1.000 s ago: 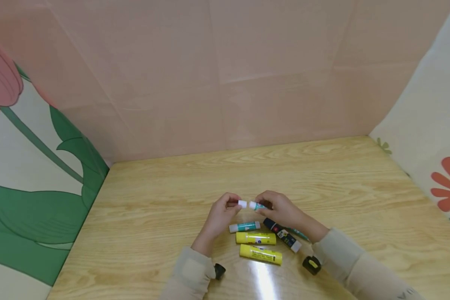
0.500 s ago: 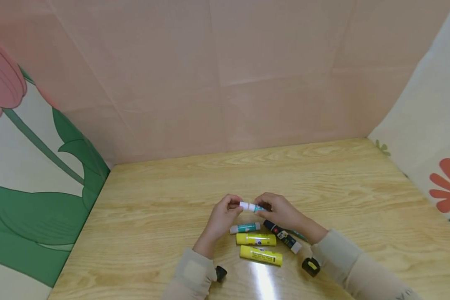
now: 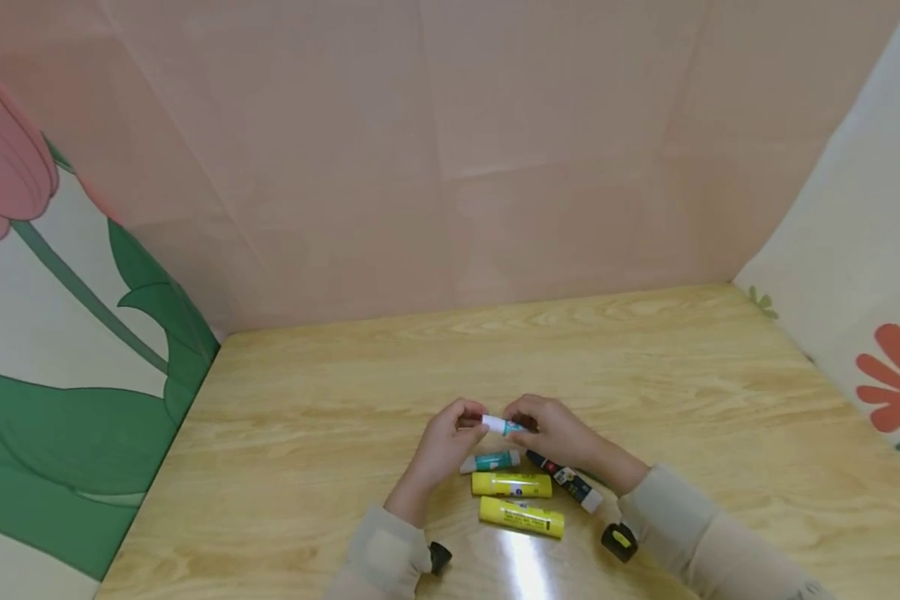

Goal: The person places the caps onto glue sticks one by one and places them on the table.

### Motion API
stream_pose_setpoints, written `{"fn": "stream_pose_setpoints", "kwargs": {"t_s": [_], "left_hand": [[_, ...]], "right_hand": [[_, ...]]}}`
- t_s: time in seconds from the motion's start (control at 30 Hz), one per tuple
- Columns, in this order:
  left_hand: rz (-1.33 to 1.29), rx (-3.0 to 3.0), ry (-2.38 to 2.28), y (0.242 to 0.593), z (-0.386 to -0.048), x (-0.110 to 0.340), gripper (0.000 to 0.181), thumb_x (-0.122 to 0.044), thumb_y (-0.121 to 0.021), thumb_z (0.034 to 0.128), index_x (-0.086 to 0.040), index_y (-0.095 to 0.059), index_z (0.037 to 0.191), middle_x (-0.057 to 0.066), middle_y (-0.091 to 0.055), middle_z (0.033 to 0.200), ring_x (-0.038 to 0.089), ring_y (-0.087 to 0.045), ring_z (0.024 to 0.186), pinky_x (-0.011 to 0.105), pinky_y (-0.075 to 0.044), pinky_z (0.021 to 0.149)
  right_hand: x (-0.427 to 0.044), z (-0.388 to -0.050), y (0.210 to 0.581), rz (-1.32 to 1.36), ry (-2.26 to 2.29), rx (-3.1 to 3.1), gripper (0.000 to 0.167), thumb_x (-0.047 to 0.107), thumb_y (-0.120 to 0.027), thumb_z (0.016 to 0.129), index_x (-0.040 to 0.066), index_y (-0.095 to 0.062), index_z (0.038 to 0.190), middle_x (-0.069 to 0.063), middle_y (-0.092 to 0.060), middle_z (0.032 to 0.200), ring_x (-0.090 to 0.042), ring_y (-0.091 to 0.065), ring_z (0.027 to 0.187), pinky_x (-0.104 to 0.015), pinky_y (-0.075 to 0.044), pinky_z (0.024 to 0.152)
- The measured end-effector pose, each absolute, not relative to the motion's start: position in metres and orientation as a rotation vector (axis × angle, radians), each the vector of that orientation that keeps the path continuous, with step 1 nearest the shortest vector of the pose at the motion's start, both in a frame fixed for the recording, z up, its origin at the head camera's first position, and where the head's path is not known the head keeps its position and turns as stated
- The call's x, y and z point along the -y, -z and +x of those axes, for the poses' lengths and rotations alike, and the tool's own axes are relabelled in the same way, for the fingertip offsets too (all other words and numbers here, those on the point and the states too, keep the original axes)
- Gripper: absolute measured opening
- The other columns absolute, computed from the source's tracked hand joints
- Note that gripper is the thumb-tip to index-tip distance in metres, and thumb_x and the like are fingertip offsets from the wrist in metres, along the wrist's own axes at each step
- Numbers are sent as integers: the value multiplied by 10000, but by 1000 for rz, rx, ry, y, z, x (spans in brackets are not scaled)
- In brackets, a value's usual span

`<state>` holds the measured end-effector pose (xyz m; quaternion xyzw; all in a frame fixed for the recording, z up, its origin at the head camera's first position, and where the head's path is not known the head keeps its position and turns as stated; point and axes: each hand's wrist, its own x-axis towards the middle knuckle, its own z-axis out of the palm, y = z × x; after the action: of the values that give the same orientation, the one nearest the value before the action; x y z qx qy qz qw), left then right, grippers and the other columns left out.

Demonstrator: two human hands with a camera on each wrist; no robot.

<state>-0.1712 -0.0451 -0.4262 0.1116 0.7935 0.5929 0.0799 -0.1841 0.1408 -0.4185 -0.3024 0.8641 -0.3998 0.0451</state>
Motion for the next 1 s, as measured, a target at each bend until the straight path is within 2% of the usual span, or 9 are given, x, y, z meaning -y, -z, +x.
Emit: {"fn": "stream_pose_setpoints", "kwargs": {"t_s": [0.37, 1.0], "left_hand": [[305, -2382, -1746, 434, -165, 52, 161, -103, -559, 838, -26, -539, 979, 12, -554, 907, 141, -518, 845, 247, -465, 703], [210, -2447, -1766, 427, -170, 52, 115, -62, -590, 806, -39, -574, 918, 14, -561, 854, 138, -520, 793, 231, -470, 665]], "right_hand": [[-130, -182, 426, -927, 1185, -2581, 126, 63, -609, 793, 55, -575, 913, 32, -513, 814, -88, -468, 686, -219, -448, 566], [-119, -190, 419, -943, 1125, -2648, 133, 45, -625, 772, 28, -592, 900, 36, -515, 765, -84, -461, 657, -213, -437, 543]]}}
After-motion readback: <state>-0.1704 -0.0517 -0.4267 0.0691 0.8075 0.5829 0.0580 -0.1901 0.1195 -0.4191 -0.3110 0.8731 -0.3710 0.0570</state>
